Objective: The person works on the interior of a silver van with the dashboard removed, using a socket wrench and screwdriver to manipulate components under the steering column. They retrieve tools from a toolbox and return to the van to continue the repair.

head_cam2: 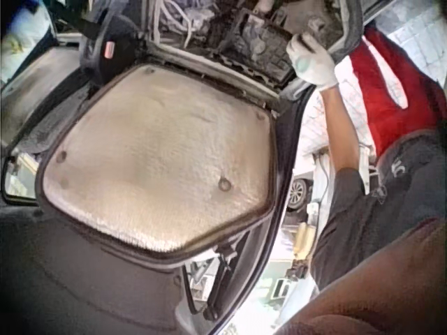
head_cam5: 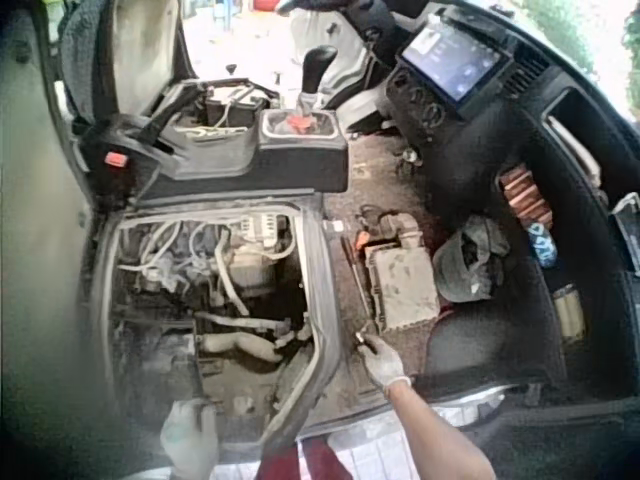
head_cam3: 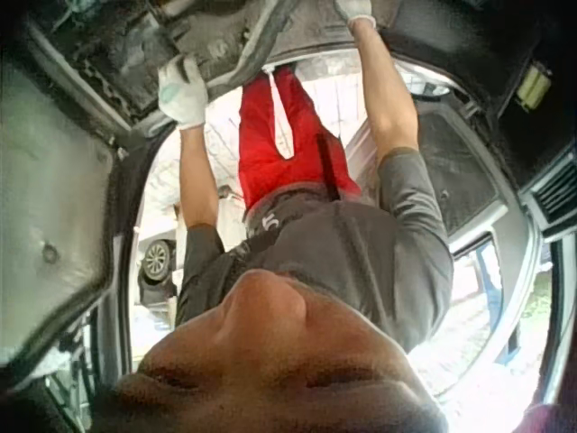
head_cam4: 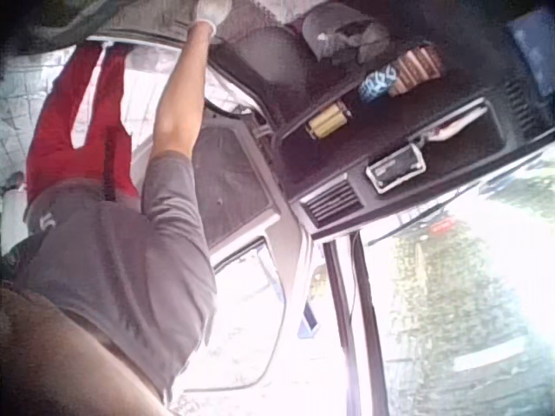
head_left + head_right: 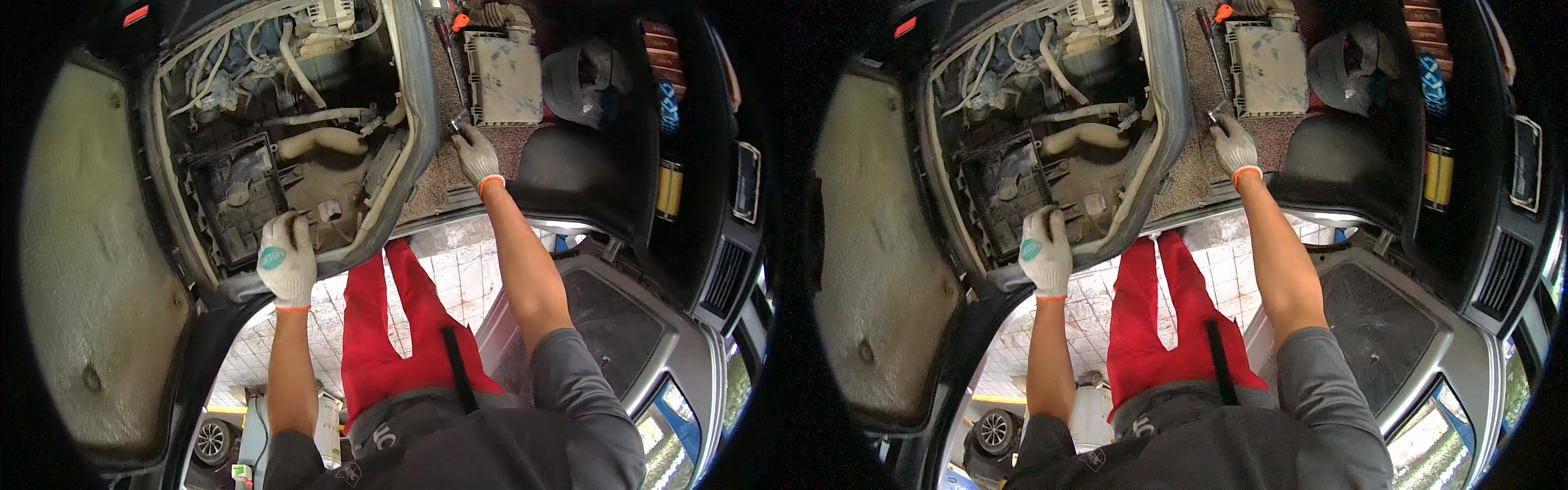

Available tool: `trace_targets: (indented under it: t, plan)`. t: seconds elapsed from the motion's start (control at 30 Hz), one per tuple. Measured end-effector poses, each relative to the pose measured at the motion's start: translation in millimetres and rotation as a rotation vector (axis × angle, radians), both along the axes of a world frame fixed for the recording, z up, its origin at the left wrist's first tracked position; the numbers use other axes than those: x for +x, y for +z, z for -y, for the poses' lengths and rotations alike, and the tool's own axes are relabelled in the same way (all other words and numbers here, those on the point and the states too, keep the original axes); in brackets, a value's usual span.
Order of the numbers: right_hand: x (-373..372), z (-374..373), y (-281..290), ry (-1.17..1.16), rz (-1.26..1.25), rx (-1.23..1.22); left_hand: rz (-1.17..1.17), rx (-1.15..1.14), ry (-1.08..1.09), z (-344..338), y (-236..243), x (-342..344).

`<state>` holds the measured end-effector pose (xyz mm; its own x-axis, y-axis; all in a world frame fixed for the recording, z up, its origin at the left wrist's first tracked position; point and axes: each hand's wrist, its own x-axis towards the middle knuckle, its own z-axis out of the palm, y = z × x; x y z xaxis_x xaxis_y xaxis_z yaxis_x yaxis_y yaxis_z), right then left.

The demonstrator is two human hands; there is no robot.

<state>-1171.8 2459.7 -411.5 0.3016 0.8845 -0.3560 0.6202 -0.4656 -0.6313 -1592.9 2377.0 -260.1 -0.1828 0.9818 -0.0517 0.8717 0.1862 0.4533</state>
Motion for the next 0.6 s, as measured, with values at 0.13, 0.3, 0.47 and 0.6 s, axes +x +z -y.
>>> trace_targets:
  t: [0.13,0.3,0.47,0.6]
  plan:
    - [0,-33,-20,0.059,0.081,-0.050,0.105,-0.043,0.034,1,2,-6]
    - [-35,-62,32,-0.129,0.266,-0.077,0.303,-0.054,0.179,-42,-14,-43]
    - [-113,-90,126,-0.221,-0.211,0.514,0.184,0.095,0.242,-129,-58,-80]
    - [-165,-95,136,0.260,0.240,0.646,0.157,0.258,0.267,-182,-88,-107]
